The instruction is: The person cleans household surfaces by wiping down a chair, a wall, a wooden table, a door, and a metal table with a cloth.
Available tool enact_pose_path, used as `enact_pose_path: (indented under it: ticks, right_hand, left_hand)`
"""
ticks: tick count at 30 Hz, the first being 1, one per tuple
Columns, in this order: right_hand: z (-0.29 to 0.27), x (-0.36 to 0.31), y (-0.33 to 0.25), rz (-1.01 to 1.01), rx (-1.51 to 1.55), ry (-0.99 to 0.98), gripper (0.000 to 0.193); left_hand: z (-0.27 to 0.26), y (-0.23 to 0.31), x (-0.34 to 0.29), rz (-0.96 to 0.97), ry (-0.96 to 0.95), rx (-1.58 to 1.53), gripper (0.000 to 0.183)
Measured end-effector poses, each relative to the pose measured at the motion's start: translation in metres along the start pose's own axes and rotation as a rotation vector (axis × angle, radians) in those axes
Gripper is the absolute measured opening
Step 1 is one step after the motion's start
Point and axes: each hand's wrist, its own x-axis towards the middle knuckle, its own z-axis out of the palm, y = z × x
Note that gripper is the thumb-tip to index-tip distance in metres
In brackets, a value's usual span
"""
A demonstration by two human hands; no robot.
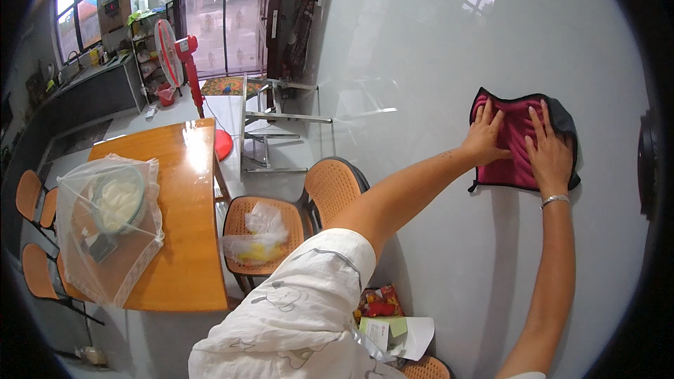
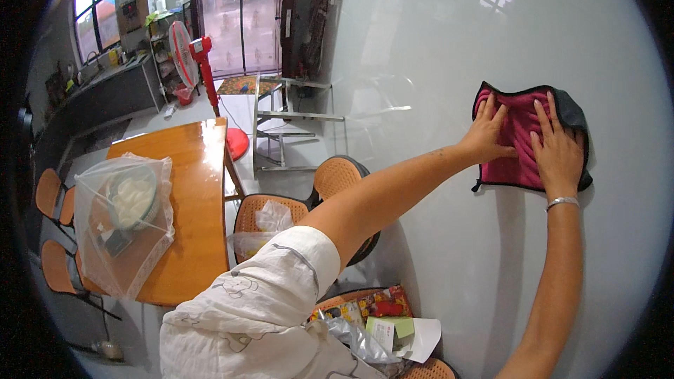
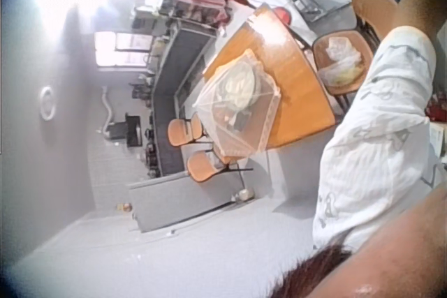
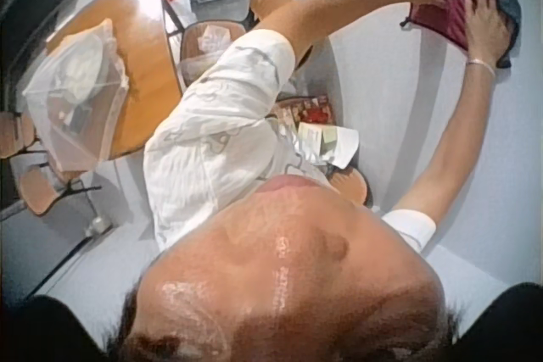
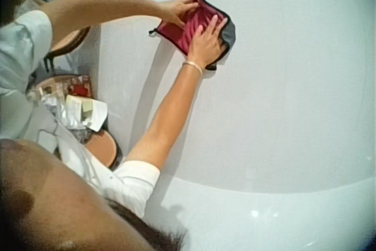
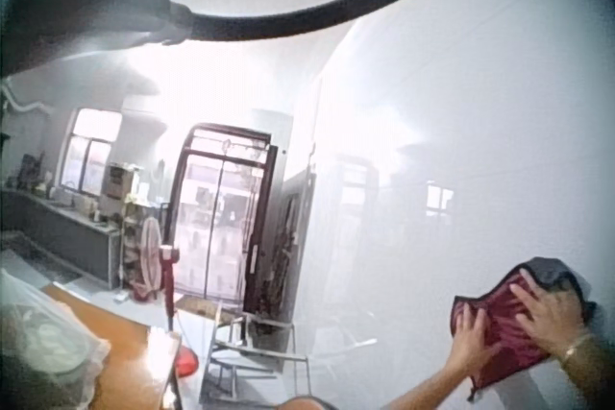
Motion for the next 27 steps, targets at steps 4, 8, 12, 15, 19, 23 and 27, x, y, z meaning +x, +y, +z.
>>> enact_pose_path:
  ticks: [4,8,12,15,19,23,27]
  right_hand:
    - [0.017,0.037,-0.011,-0.027,-0.023,-0.008,0.062]
    - [0.039,0.086,-0.012,-0.088,-0.087,0.17,0.063]
    - [0.027,0.146,-0.039,0.0,0.013,0.076,0.059]
    - [0.054,0.166,-0.047,-0.02,-0.044,0.174,0.061]
    - [0.07,0.183,-0.09,-0.009,-0.093,0.079,0.068]
    - [0.105,0.178,-0.138,-0.152,0.115,0.046,0.066]
    - [0.134,0.14,-0.201,-0.163,0.386,-0.301,0.067]
  left_hand:
    - [-0.023,-0.024,0.027,0.031,0.017,0.041,0.116]
    - [-0.048,-0.047,0.069,0.055,0.047,0.036,0.12]
    - [-0.084,-0.083,0.115,0.08,0.129,0.139,0.126]
    - [-0.088,-0.109,0.129,0.12,0.125,0.11,0.126]
    - [-0.101,-0.149,0.119,0.115,0.135,0.108,0.122]
    - [-0.101,-0.206,0.088,0.065,0.109,0.121,0.118]
    - [-0.083,-0.26,0.031,0.199,0.121,0.083,0.101]
